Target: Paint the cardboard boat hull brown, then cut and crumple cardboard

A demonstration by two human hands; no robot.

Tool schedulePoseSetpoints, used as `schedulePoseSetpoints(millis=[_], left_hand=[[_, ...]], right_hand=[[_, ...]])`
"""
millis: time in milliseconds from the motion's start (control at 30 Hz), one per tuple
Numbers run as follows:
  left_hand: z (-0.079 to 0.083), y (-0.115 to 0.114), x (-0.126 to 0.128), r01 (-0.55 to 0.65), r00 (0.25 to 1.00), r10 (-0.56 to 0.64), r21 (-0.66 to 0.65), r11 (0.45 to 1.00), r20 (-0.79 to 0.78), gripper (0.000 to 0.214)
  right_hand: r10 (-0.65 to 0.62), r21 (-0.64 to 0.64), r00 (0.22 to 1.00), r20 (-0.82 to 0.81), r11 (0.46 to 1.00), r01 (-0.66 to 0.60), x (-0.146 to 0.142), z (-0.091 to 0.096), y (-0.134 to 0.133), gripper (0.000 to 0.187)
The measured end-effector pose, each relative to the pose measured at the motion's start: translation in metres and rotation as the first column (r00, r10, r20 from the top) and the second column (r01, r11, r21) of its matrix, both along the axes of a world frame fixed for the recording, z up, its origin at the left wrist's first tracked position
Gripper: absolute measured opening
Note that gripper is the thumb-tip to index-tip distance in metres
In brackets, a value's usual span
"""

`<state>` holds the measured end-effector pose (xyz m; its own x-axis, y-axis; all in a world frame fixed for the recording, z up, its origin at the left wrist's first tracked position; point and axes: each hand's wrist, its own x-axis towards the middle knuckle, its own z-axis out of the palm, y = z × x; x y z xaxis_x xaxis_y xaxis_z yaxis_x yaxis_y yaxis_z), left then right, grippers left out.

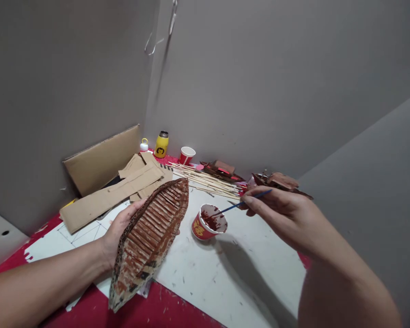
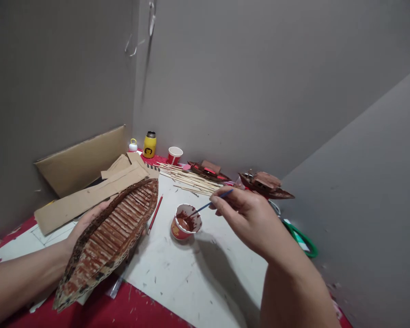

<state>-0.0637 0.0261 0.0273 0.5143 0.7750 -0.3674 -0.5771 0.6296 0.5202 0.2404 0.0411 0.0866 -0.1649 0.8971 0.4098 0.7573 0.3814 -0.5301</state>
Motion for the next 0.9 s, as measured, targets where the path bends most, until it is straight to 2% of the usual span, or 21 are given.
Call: schedulePoseSetpoints(millis=[100, 167, 267, 333, 400, 500, 633, 767, 833, 900], left_hand=[[-0.003, 0.001, -0.002, 0.022, 0.999, -0.023, 0.012, 1.000, 0.045, 0.052], [-0.006, 0.002, -0.003, 0.020, 0.996, -0.022, 0.025, 0.999, 0.086, 0.049], [-0.009, 0.003, -0.004, 0.044, 0.992, -0.047, 0.025, 0.999, 0.121, 0.047], [-0.011, 0.003, -0.004, 0.063, 0.989, -0.064, 0.009, 0.998, 0.137, 0.045], [-0.013, 0.005, -0.005, 0.067, 0.984, -0.064, -0.011, 0.998, 0.164, 0.042], [-0.018, 0.008, -0.006, 0.078, 0.971, -0.073, -0.014, 0.997, 0.227, 0.036], [-0.022, 0.011, -0.009, 0.116, 0.965, -0.118, 0.023, 0.993, 0.233, 0.039], [-0.019, 0.010, -0.009, 0.127, 0.973, -0.132, 0.040, 0.991, 0.190, 0.049], [-0.017, 0.009, -0.007, 0.073, 0.986, -0.073, 0.003, 0.997, 0.153, 0.045], [-0.016, 0.007, -0.004, -0.069, 0.993, 0.069, 0.000, 0.998, 0.101, 0.034]], right_hand=[[-0.068, 0.055, 0.990, -0.124, 0.996, 0.075, 0.000, 0.011, -0.008, 0.051], [-0.140, 0.094, 0.956, -0.258, 0.981, 0.169, -0.003, 0.017, -0.015, 0.046], [-0.264, 0.084, 0.823, -0.503, 0.933, 0.350, -0.011, 0.021, -0.025, 0.030], [-0.249, 0.071, 0.725, -0.642, 0.923, 0.379, -0.019, 0.019, -0.031, 0.020], [-0.123, 0.139, 0.682, -0.720, 0.938, 0.316, -0.029, 0.014, -0.035, 0.015], [0.050, 0.217, 0.661, -0.749, 0.961, 0.173, -0.051, 0.006, -0.043, 0.011], [0.061, 0.088, 0.627, -0.776, 0.996, 0.013, -0.081, -0.003, -0.057, 0.003], [0.129, 0.053, 0.632, -0.764, 0.989, -0.137, -0.092, -0.012, -0.065, 0.005], [0.161, 0.058, 0.653, -0.740, 0.983, -0.176, -0.091, -0.016, -0.065, 0.006], [0.158, 0.069, 0.682, -0.714, 0.985, -0.155, -0.088, -0.017, -0.065, 0.006]])
